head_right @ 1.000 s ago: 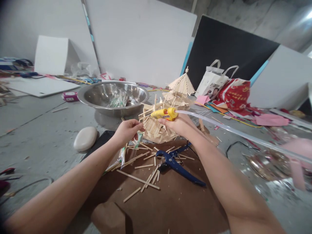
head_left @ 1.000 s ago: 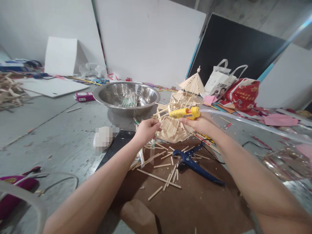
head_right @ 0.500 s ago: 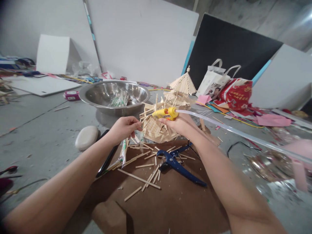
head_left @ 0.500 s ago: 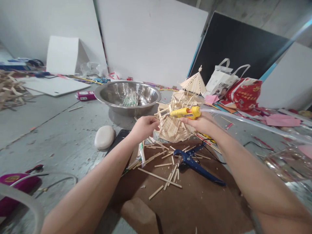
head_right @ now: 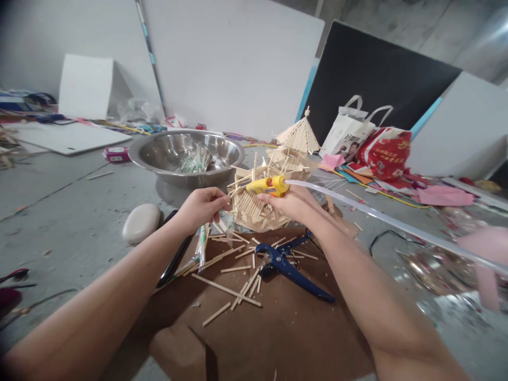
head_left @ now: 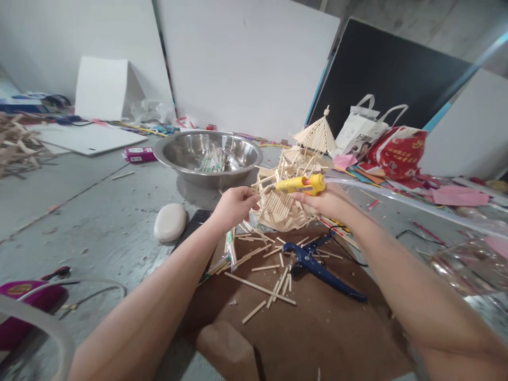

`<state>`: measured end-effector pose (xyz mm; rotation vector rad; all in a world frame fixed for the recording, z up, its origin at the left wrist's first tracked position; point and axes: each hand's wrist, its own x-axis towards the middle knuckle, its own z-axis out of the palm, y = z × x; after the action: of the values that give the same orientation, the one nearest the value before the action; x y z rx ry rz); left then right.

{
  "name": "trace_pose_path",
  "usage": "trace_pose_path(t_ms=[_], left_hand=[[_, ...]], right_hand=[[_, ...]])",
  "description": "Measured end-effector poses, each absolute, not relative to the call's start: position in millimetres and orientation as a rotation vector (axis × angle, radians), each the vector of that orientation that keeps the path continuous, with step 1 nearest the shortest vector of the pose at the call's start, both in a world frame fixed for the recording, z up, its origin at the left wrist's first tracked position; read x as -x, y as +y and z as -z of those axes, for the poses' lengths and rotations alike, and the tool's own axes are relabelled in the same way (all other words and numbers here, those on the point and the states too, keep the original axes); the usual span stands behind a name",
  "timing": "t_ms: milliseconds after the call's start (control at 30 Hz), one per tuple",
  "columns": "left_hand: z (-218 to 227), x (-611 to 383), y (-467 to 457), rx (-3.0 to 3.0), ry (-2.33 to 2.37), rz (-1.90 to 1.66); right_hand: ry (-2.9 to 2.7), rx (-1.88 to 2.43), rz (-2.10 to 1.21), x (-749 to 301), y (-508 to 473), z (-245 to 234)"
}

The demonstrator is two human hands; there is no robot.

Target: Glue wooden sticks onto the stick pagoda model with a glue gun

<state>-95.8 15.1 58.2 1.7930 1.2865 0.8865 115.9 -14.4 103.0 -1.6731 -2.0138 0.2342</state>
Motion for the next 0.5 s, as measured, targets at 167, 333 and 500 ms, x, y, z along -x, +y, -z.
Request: trace_pose_path(t_ms=[167,333,500], left_hand=[[-58,95,15,-1.779,1.299,-0.893],[-56,96,16,-1.786,1.3,-0.903],[-55,96,17,-1.816,1.288,-0.903]], right_hand=[[-2.079,1.698,-0.3,-116,-19,-101],[-2.091,1.685,-0.299,-111,-24,-101],[-2.105,1.702,-0.347,-108,-25,-102]])
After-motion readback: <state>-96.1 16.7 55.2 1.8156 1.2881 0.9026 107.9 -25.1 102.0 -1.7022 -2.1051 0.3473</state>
